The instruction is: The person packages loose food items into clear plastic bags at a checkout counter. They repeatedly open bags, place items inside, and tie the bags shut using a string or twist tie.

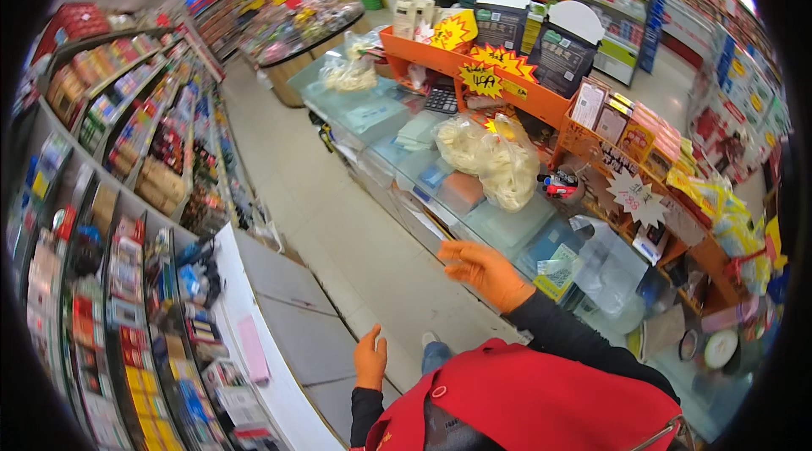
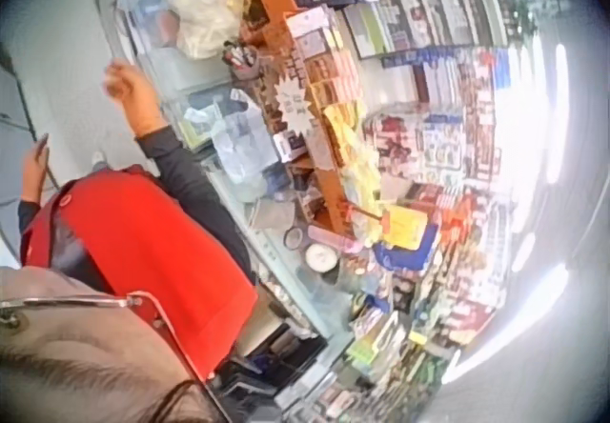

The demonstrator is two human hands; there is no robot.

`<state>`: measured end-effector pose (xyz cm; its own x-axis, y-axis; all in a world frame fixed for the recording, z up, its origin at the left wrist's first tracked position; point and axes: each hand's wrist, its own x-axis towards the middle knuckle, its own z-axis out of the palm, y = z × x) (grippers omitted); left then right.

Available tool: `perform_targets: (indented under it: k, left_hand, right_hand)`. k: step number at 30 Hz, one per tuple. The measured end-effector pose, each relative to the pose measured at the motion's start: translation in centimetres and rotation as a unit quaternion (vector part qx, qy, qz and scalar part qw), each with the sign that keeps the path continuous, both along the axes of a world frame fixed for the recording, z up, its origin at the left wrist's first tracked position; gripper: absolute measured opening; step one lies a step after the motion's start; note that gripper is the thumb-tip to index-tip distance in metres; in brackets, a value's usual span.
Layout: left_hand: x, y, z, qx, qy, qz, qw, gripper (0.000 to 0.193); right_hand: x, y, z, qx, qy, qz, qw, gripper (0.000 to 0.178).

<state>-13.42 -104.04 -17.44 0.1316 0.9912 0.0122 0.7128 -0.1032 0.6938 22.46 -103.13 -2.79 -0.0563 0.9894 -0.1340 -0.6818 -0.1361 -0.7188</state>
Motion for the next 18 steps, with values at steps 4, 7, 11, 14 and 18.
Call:
perform_targets:
  k: [4,7,11,14,18]
  left_hand:
    - [2.0,12.0,3.4,0.114,-0.019,-0.114,0.987,0.036]
    - [4.9,20.4,6.4,0.168,-0.037,-0.202,0.964,0.039]
    - [12.3,28.1,10.3,0.230,-0.072,-0.285,0.928,0.046]
    - [20.3,31.0,16.0,0.283,-0.139,-0.356,0.880,0.050]
    - [32.5,32.9,20.7,0.344,-0.223,-0.452,0.792,0.055]
  right_hand:
    - [1.3,5.7,0.4,-0.014,-0.273,-0.197,0.942,0.053]
    - [2.7,9.3,1.1,-0.044,-0.310,-0.258,0.914,0.059]
    - [4.3,12.1,-0.4,-0.023,-0.436,-0.358,0.826,0.056]
    - [6.2,13.8,0.2,-0.050,-0.453,-0.399,0.796,0.052]
    - [10.2,15.6,-4.4,-0.058,-0.654,-0.419,0.627,0.050]
